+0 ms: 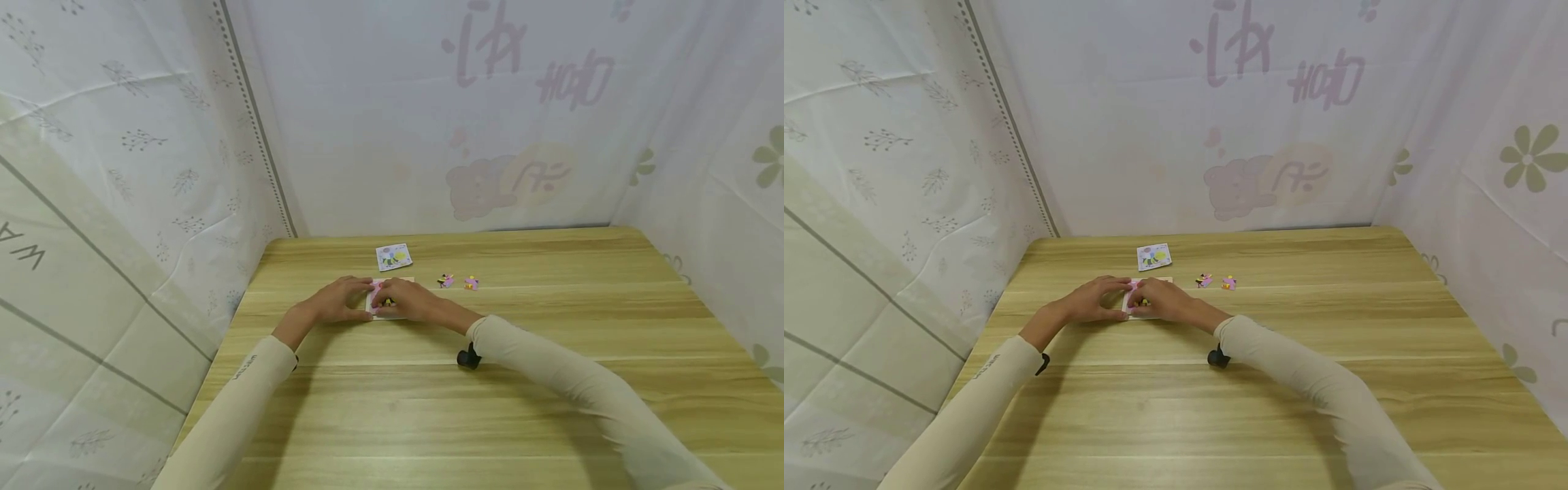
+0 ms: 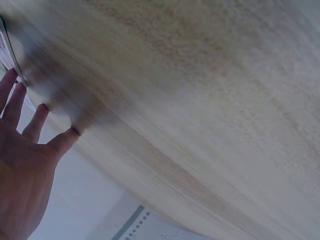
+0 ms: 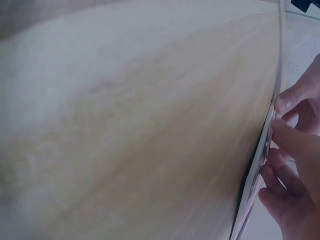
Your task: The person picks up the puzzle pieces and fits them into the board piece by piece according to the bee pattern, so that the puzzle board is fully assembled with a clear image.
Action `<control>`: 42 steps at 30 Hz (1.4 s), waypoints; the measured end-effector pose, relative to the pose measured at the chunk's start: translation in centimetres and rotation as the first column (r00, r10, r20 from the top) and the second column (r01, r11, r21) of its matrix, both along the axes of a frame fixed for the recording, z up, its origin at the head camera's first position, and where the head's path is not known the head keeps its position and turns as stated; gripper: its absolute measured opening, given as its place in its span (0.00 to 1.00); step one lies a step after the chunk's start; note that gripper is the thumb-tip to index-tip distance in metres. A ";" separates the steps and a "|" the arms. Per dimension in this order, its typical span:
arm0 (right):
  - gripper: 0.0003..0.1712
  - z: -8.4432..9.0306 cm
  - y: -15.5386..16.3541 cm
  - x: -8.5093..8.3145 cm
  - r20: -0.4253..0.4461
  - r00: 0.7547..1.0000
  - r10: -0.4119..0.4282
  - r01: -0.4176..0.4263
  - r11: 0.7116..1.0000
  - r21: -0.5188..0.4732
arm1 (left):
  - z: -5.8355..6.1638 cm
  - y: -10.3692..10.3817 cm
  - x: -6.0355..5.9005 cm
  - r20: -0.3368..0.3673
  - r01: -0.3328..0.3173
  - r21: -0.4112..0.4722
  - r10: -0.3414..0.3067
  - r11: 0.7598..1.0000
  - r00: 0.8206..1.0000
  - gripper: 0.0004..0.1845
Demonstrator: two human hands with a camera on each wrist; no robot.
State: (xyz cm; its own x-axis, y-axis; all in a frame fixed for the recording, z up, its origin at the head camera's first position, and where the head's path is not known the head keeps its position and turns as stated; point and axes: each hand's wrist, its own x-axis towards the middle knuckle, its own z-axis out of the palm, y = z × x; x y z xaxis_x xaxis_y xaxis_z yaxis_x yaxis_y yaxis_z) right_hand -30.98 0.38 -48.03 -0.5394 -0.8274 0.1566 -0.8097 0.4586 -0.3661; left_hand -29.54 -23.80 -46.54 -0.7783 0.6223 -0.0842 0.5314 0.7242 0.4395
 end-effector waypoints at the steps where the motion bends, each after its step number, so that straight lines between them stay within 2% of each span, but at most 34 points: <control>1: 0.09 0.0 0.0 0.0 -0.004 1.000 -0.003 0.003 1.000 0.002 | 0.1 0.1 0.0 -0.001 0.002 -0.003 -0.002 1.000 1.000 0.43; 11: 0.09 0.6 0.4 0.4 -0.040 0.999 0.008 -0.009 1.000 -0.015 | 0.6 0.6 -0.1 -0.024 0.015 -0.007 -0.015 1.000 1.000 0.44; 19: 0.12 0.8 0.7 0.3 0.000 1.000 0.028 -0.028 1.000 0.008 | 0.8 0.8 -0.1 -0.040 0.018 -0.005 -0.018 1.000 0.999 0.44; 25: 0.13 0.7 0.9 0.4 -0.021 0.999 0.037 -0.036 0.999 0.027 | 0.7 0.8 -0.1 -0.034 0.011 0.004 -0.011 1.000 0.999 0.44; 29: 0.12 0.7 1.2 0.3 0.003 1.000 0.018 -0.018 1.000 0.026 | 0.5 0.8 0.0 -0.021 0.004 0.010 -0.004 1.000 1.000 0.43; 34: 0.11 0.6 2.2 0.2 -0.015 1.000 -0.018 0.019 0.999 0.037 | 0.3 0.7 0.1 -0.019 0.001 0.003 -0.001 1.000 1.000 0.42; 42: 0.14 0.8 5.0 0.2 0.008 0.997 -0.082 0.081 0.996 0.043 | 0.2 0.5 0.4 -0.032 -0.005 -0.032 0.004 0.999 0.999 0.42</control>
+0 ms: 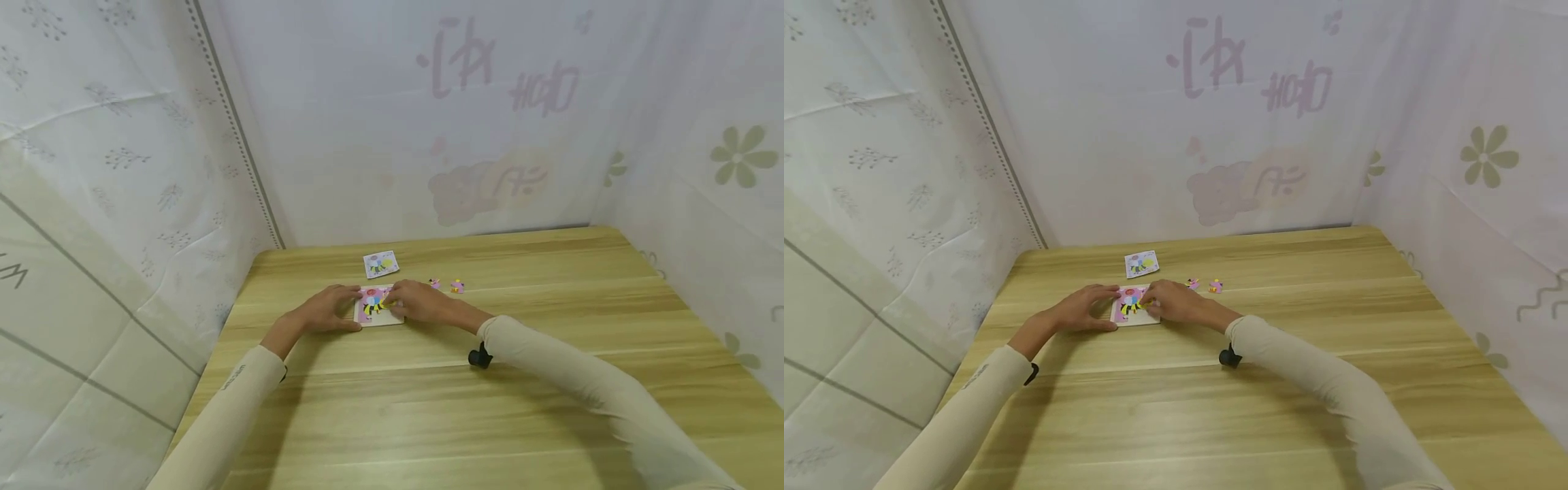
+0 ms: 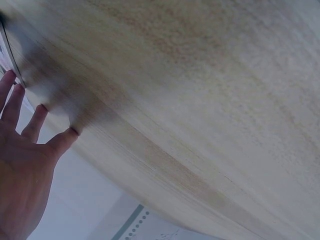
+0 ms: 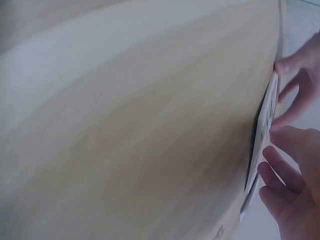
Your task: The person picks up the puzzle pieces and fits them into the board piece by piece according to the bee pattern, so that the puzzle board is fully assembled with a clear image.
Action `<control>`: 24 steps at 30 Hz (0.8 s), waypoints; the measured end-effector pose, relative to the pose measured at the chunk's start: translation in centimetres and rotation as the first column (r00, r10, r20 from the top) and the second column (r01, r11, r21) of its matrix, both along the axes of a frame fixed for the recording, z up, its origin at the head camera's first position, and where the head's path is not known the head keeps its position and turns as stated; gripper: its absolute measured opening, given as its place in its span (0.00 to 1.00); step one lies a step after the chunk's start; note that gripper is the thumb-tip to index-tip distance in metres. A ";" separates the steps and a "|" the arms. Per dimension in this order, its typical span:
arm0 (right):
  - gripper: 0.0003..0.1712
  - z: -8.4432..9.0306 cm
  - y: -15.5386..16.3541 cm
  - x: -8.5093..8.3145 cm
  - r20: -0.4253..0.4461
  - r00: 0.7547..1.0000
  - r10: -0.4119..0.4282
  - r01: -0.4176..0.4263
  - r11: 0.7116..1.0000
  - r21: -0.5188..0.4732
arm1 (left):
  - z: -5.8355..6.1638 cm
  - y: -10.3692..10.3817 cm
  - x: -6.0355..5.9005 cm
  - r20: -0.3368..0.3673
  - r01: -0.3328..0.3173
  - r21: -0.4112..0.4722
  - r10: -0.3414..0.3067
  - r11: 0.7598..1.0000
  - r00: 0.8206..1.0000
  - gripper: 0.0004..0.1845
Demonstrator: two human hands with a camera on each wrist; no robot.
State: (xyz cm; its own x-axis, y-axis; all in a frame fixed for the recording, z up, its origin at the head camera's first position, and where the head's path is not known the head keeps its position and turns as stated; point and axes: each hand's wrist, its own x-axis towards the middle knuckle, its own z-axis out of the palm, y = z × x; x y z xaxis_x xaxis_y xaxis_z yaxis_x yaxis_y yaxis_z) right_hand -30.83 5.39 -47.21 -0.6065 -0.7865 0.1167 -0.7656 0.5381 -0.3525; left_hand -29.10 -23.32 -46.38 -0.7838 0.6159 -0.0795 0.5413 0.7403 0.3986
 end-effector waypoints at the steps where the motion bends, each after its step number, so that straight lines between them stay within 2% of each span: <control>1: 0.14 0.1 0.3 -0.1 0.000 1.000 -0.004 0.004 1.000 -0.003 | -0.1 -0.1 0.0 -0.002 0.000 -0.002 0.000 1.000 1.000 0.42; 10: 0.14 0.8 3.5 -1.5 -0.015 0.997 -0.071 0.070 0.996 -0.054 | -0.1 -0.2 -0.1 0.011 -0.002 -0.009 0.002 1.000 1.000 0.43; 15: 0.14 0.8 5.1 -2.4 -0.012 0.995 -0.103 0.102 0.994 -0.048 | -0.1 -0.2 -0.1 0.018 0.000 -0.020 0.001 1.000 1.000 0.44; 22: 0.14 0.6 7.5 -3.7 -0.099 0.994 -0.053 0.050 0.998 -0.025 | -0.1 -0.2 -0.1 0.029 -0.009 -0.025 0.010 1.000 1.000 0.44; 24: 0.14 0.5 8.0 -4.1 -0.098 0.994 -0.037 0.037 0.999 -0.007 | -0.1 -0.2 -0.1 0.029 -0.010 -0.023 0.010 1.000 1.000 0.44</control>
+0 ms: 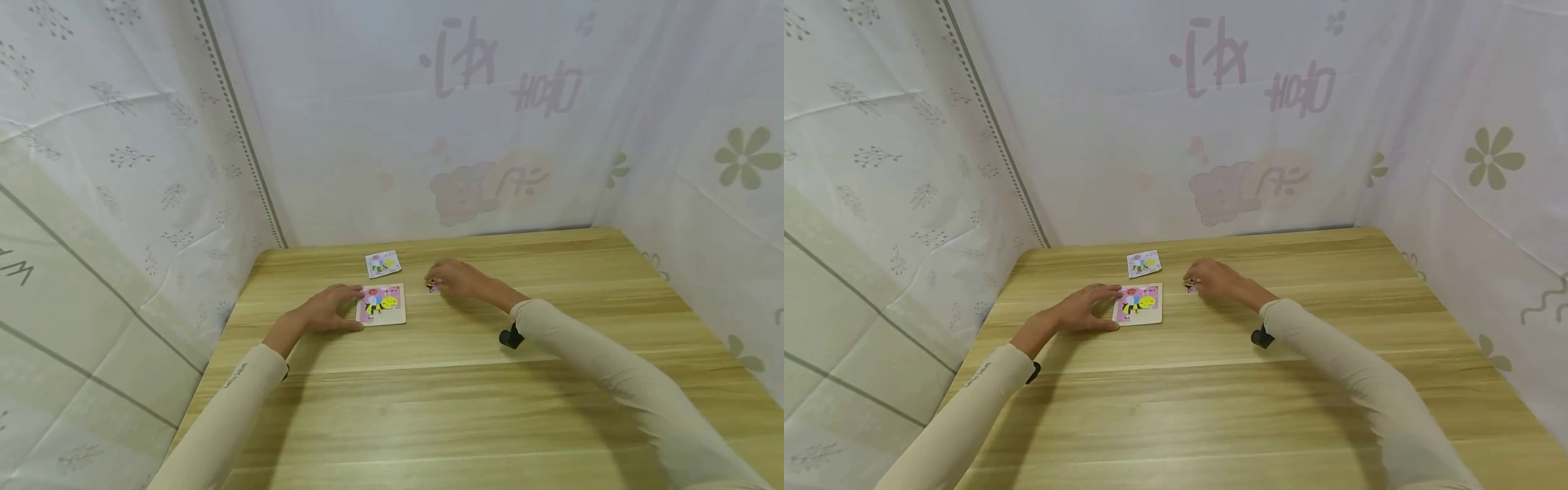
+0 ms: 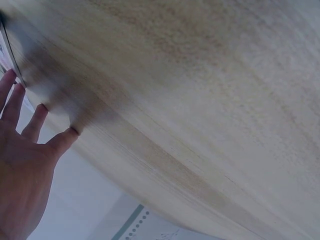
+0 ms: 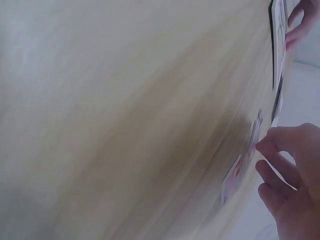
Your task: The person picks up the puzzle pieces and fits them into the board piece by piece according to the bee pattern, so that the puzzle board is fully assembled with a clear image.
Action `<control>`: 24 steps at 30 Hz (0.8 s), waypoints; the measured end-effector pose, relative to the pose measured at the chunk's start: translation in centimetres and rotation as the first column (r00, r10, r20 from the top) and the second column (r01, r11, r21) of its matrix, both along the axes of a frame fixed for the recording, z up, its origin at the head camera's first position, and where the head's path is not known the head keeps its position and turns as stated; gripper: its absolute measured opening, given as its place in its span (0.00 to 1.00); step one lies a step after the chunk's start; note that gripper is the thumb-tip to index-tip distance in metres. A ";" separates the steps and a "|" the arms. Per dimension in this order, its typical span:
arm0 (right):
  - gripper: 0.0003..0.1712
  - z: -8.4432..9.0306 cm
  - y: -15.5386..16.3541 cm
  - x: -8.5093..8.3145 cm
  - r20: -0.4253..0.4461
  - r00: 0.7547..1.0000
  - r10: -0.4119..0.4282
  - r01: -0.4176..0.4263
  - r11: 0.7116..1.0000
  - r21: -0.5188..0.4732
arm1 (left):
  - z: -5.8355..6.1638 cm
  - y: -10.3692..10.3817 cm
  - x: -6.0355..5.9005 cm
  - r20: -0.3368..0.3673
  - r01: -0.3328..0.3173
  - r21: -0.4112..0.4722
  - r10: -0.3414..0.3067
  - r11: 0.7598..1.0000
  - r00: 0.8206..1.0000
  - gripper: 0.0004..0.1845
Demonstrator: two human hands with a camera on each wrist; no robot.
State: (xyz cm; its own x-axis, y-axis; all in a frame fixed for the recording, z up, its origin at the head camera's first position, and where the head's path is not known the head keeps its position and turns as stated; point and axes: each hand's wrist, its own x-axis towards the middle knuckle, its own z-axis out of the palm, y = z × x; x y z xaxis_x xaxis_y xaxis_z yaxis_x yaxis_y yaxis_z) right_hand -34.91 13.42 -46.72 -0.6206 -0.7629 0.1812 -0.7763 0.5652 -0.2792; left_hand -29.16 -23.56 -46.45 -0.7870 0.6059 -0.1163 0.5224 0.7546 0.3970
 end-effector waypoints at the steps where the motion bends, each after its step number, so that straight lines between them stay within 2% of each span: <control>1: 0.14 -0.1 0.2 -0.1 0.007 1.000 0.001 -0.002 1.000 0.010 | 0.0 0.0 0.0 0.004 -0.003 -0.002 0.003 1.000 1.000 0.44; 6: 0.16 -0.3 0.9 -0.5 0.057 0.998 -0.003 0.001 1.000 0.031 | 0.1 0.1 0.0 0.005 0.000 -0.006 0.000 1.000 1.000 0.45; 12: 0.13 -0.3 0.7 -0.1 0.068 0.998 -0.001 -0.001 1.000 0.031 | 0.0 0.0 -0.1 0.007 -0.003 -0.012 0.003 1.000 1.000 0.45; 19: 0.15 -0.5 -0.1 0.7 0.037 0.999 -0.029 0.027 0.997 0.067 | -0.2 0.0 -0.2 0.001 0.000 -0.012 0.000 1.000 1.000 0.45; 24: 0.15 -0.7 -0.5 1.1 0.017 1.000 -0.019 0.018 0.999 0.033 | -0.1 0.1 -0.2 0.001 -0.001 -0.011 0.001 1.000 1.000 0.45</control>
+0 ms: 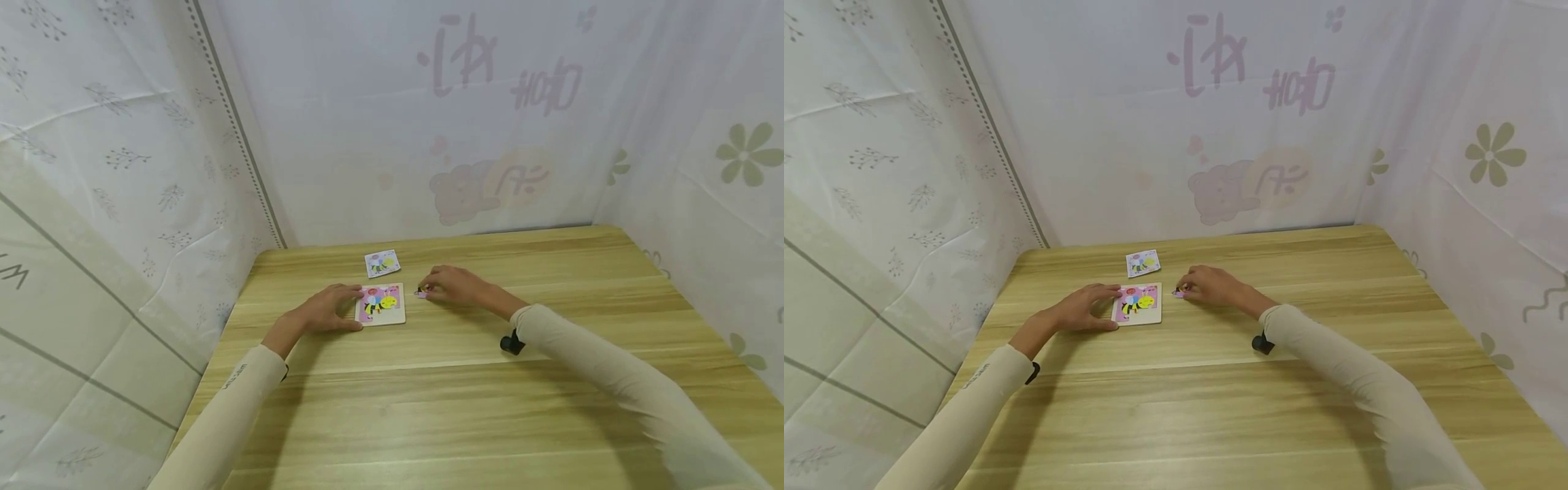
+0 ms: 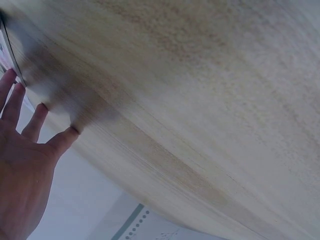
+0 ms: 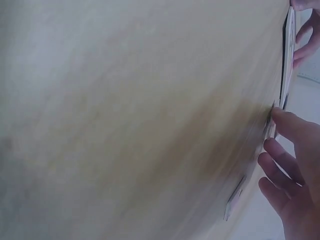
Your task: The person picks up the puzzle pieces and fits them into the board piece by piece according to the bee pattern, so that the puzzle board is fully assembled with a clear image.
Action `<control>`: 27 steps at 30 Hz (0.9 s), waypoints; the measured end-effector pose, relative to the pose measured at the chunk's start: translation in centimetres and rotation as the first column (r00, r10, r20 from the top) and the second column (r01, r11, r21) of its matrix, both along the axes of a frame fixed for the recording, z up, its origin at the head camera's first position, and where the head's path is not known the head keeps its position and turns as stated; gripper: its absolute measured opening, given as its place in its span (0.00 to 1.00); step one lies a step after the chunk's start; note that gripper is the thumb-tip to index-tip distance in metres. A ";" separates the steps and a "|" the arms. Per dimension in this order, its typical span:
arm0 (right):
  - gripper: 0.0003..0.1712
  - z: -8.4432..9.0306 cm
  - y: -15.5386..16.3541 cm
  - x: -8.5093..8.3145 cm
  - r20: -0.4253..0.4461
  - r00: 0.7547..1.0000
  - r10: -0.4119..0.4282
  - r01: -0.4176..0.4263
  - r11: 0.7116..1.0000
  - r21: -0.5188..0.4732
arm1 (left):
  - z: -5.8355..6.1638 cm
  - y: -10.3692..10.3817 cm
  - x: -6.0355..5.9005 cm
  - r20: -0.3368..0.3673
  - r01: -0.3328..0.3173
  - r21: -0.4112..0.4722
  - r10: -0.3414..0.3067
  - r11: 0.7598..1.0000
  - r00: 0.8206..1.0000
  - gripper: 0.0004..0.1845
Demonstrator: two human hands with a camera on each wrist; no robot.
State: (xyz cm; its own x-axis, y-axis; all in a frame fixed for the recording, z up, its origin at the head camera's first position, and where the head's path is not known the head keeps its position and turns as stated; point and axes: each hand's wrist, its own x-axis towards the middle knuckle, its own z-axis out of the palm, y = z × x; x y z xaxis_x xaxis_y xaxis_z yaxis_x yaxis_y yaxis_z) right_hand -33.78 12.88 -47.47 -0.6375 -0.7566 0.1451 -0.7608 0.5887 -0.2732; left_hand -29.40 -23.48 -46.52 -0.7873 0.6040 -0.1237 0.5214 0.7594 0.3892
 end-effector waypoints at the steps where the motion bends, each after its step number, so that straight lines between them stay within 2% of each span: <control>1: 0.15 0.0 -0.1 0.1 -0.001 1.000 0.004 -0.004 1.000 -0.010 | 0.0 0.0 0.0 -0.002 0.000 0.001 0.000 1.000 1.000 0.45; 11: 0.15 0.4 -2.4 1.4 0.020 0.998 0.052 -0.051 0.998 -0.037 | 0.0 -0.1 0.2 0.002 0.000 0.009 0.000 1.000 1.000 0.45; 18: 0.16 0.2 -4.2 1.6 0.030 0.998 0.057 -0.057 0.998 -0.013 | 0.0 -0.1 0.1 0.000 -0.001 0.008 0.001 1.000 1.000 0.44; 27: 0.15 0.0 -6.3 1.8 0.038 0.992 0.120 -0.120 0.993 -0.022 | 0.0 -0.1 0.0 0.003 -0.002 0.006 0.002 1.000 1.000 0.44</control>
State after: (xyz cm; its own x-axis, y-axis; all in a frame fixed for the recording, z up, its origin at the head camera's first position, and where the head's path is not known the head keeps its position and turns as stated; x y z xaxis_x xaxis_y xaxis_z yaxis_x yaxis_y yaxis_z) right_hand -31.95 6.58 -47.50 -0.5478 -0.8253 0.1372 -0.8141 0.4881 -0.3147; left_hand -29.38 -23.61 -46.53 -0.7881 0.6033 -0.1222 0.5189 0.7580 0.3952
